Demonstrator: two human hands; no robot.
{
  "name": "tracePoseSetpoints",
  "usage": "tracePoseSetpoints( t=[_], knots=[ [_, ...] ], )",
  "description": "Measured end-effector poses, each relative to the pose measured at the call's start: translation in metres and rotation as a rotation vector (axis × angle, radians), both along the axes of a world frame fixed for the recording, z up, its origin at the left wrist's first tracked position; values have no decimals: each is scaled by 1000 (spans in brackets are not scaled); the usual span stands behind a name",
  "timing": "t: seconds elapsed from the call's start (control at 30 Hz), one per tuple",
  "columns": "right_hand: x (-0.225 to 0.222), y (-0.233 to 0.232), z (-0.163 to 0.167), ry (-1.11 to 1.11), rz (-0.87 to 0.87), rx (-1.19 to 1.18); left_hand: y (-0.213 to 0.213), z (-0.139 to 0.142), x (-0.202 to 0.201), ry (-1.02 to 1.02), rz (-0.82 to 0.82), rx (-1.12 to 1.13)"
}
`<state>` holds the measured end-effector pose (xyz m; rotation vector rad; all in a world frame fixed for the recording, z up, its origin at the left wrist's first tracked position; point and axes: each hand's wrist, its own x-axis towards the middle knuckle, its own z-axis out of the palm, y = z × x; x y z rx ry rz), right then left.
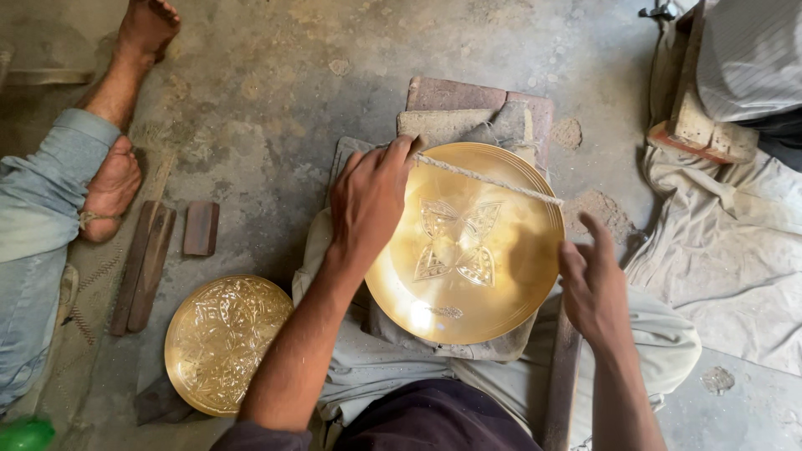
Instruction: The person sits on the floor holding a small punch against a decorative pattern on a brass plate and strikes the punch with a wooden mallet to emboss the design. They reposition the punch repeatedly across the pattern, then set the tools down and pick up a cloth at the end.
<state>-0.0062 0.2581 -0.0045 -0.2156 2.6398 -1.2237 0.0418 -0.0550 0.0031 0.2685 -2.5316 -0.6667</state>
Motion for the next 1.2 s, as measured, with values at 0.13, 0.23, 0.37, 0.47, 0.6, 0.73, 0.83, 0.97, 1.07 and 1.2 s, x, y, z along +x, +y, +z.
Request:
tracePoseSetpoints(
  t=[0.13, 0.23, 0.37, 0.47, 0.6, 0.73, 0.83, 0.97, 1.07, 1.2],
  knots=[
    [30, 48, -20, -51, -179, 149, 17, 2, 55, 174, 128, 217],
    [61, 80, -49, -80, -140, 552, 32, 3, 82, 136, 201, 601],
    [119, 98, -91, -188, -85, 748, 54, 0, 83, 100, 210, 970],
    [132, 100, -107, -196, -108, 814, 65, -7, 71, -7, 215, 911],
    [114, 126, -87, -535, -353, 221, 79, -21, 59, 29, 171, 1025],
    [72, 136, -26, -315, -241, 149, 93, -36, 55, 82, 232, 1018],
    [45, 100, 13, -185, -85, 21, 102, -44, 56, 143, 237, 1019],
    [7, 30, 69, 50, 126, 197, 104, -47, 57, 213, 242, 982],
    [-13, -23, 106, 376, 360, 376, 102, -45, 56, 149, 287, 1011],
    [-30, -76, 142, 677, 644, 527, 105, -48, 56, 131, 334, 964]
  ],
)
